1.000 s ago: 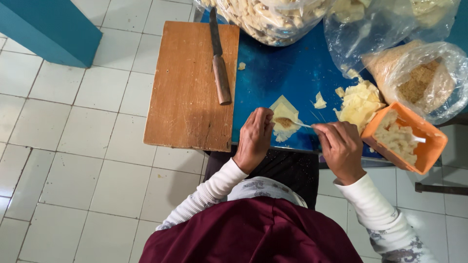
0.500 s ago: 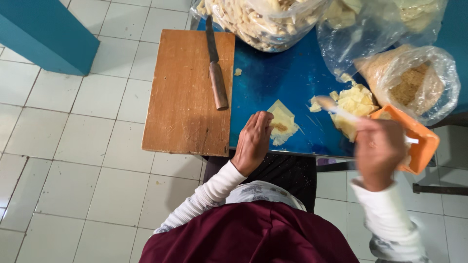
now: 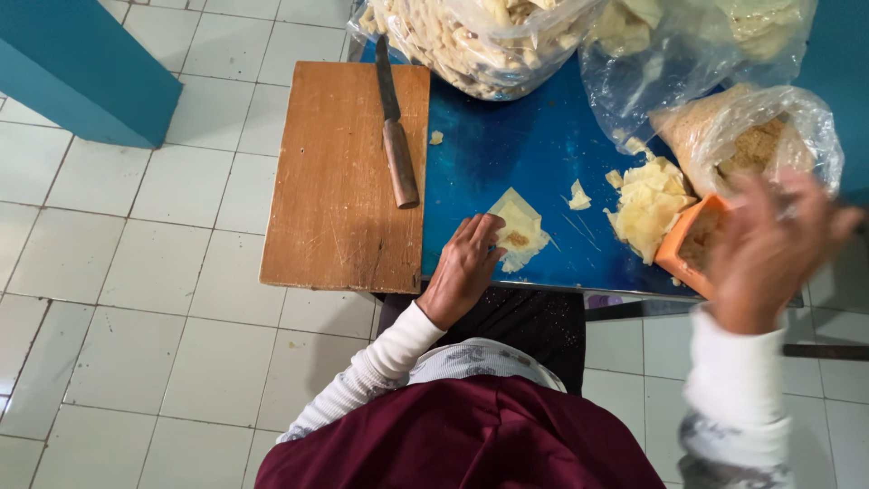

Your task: The person folds thin square snack sheets by hand, stacking each folded piece on a growing pile on the table. They occasionally scoop brown powder from a plastic bag with a spoon onto a sheet before folding it, and place finished folded pieces into an orange container.

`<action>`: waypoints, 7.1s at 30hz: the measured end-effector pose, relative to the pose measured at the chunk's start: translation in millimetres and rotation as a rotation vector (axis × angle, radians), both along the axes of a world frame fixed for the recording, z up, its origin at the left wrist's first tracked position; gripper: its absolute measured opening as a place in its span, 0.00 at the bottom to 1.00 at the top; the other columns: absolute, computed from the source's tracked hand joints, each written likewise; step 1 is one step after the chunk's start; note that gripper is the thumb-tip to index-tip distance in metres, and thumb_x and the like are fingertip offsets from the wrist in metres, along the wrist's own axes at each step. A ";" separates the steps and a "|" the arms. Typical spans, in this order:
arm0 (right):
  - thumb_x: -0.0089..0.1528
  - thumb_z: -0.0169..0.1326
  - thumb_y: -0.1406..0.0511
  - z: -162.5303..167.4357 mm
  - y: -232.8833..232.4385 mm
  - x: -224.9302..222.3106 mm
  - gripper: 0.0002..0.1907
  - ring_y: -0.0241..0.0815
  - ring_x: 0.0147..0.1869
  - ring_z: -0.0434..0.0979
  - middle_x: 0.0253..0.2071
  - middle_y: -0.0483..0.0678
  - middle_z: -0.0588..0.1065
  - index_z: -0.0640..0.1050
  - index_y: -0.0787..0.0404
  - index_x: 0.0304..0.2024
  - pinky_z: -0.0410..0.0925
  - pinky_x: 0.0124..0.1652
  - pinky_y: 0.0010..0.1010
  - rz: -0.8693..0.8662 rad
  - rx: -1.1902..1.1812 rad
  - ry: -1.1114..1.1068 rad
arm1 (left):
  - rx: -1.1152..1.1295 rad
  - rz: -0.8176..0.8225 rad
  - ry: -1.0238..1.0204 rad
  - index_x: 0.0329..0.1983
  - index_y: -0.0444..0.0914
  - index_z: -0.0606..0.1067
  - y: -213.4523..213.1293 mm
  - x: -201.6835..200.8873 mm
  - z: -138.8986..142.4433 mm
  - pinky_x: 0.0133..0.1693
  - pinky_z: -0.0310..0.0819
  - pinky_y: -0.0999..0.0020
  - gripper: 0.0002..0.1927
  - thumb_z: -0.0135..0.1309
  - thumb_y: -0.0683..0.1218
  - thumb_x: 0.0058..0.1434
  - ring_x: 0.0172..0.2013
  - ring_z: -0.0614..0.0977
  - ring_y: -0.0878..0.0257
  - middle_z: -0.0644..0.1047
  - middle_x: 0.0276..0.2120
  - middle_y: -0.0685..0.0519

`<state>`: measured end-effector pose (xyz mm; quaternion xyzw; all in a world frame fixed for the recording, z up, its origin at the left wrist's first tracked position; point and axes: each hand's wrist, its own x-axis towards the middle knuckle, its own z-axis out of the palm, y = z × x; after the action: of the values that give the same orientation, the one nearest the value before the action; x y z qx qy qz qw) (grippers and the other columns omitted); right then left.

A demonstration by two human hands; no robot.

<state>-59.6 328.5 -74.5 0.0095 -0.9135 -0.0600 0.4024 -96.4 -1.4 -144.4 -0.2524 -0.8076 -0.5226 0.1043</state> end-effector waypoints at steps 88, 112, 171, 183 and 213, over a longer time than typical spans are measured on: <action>0.62 0.62 0.70 -50.9 -128.0 -45.2 0.05 0.48 0.39 0.77 0.36 0.49 0.78 0.80 0.64 0.39 0.70 0.39 0.37 0.654 -0.552 -0.541 | -0.139 0.122 0.208 0.37 0.32 0.72 29.2 -24.3 -15.9 0.42 0.70 0.53 0.07 0.51 0.31 0.56 0.39 0.73 0.46 0.69 0.35 0.45; 0.61 0.64 0.68 -52.8 -127.1 -39.9 0.06 0.50 0.44 0.78 0.39 0.49 0.80 0.82 0.61 0.40 0.71 0.42 0.38 0.706 -0.380 -0.416 | -0.006 0.028 0.003 0.38 0.32 0.70 23.3 -22.7 -6.6 0.39 0.70 0.52 0.03 0.52 0.34 0.64 0.41 0.76 0.44 0.68 0.45 0.42; 0.75 0.57 0.61 119.9 -89.2 -126.3 0.14 0.43 0.52 0.81 0.53 0.51 0.79 0.75 0.63 0.57 0.75 0.56 0.35 1.276 -1.395 -0.339 | -0.320 0.138 0.309 0.56 0.38 0.77 9.0 29.6 -3.3 0.50 0.74 0.58 0.18 0.59 0.41 0.61 0.53 0.75 0.51 0.73 0.53 0.47; 0.79 0.56 0.65 72.7 56.6 -42.7 0.10 0.31 0.55 0.73 0.49 0.43 0.76 0.74 0.66 0.55 0.68 0.58 0.25 0.567 -1.043 -0.313 | -0.177 0.264 0.117 0.44 0.30 0.74 24.9 1.1 -7.7 0.40 0.76 0.56 0.09 0.56 0.37 0.62 0.44 0.76 0.48 0.71 0.45 0.44; 0.73 0.58 0.63 -3.9 127.8 -15.2 0.07 0.45 0.37 0.82 0.37 0.48 0.81 0.84 0.58 0.45 0.73 0.42 0.34 -0.139 -0.305 -0.489 | 0.370 0.010 -0.164 0.43 0.35 0.70 65.6 -16.5 8.7 0.28 0.75 0.70 0.12 0.60 0.34 0.61 0.29 0.84 0.60 0.83 0.33 0.44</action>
<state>-74.9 456.4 -78.4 -0.0995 -0.9802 0.0545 0.1623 -112.8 64.2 -135.7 -0.1818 -0.7049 -0.6803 0.0854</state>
